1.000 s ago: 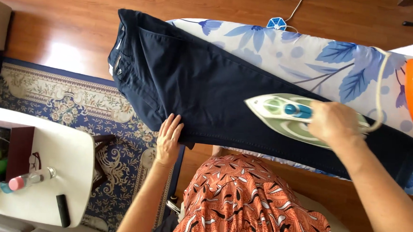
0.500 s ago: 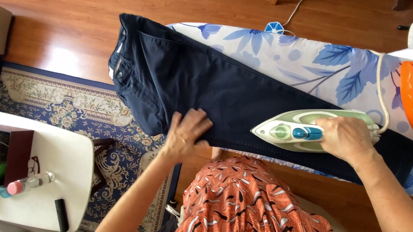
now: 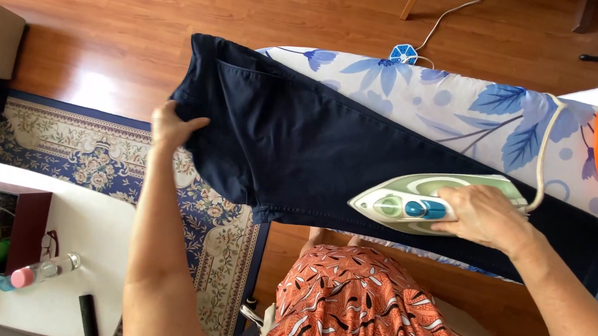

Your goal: The person irons a pair of dark blue trousers on an ironing board. They repeatedly reposition and flip the trousers to iron different sections, including the legs and waistband, using a handheld electric iron.

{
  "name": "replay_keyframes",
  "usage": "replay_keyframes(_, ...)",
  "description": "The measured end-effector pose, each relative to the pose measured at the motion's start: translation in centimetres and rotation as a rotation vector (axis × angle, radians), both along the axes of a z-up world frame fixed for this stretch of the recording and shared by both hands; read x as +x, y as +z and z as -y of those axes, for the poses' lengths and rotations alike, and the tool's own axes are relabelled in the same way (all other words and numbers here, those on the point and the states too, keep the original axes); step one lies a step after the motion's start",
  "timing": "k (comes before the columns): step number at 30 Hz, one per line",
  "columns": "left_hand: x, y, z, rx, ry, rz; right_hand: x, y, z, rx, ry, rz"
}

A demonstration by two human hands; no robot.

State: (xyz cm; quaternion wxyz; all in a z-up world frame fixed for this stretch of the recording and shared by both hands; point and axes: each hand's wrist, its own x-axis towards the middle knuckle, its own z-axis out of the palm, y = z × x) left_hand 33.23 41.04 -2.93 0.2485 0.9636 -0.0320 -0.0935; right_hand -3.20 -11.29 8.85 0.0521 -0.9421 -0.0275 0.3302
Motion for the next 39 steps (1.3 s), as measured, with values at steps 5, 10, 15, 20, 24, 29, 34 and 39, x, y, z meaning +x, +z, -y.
replay_keyframes(5, -1.5, -1.7, -3.2, -0.318, 0.098, 0.072, 3.5, 0.7, -4.5, 0.096, 0.037, 0.085)
replay_keyframes(10, -1.1, -2.5, -3.6, -0.479, 0.243, 0.068, 10.9, -2.1, -8.4, 0.093, -0.018, 0.234)
replay_keyframes(15, -2.1, 0.1, -1.8, -0.292, 0.126, -0.035, 16.5, -3.3, -12.5, -0.009, -0.162, 0.378)
replay_keyframes(20, -2.5, 0.7, -2.5, -0.341, 0.137, -0.018, 10.8, -2.0, -13.9, 0.036, 0.104, 0.303)
replay_keyframes(24, -1.4, -3.0, -5.0, -0.164, 0.027, 0.068, 11.5, 0.1, -15.5, 0.091, 0.160, 0.198)
replay_keyframes(29, -1.6, -0.9, -4.0, 0.063, 0.041, -0.063, 16.9, -1.2, -19.7, 0.076, 0.054, 0.364)
replay_keyframes(34, -2.1, -0.5, -5.9, 0.003, -0.042, -0.122, 14.9, -0.7, -19.6, 0.151, 0.160, 0.321)
replay_keyframes(39, -3.4, -1.9, -6.4, -0.170, 0.094, -0.023, 13.4, 0.7, -19.6, 0.076, 0.167, 0.191)
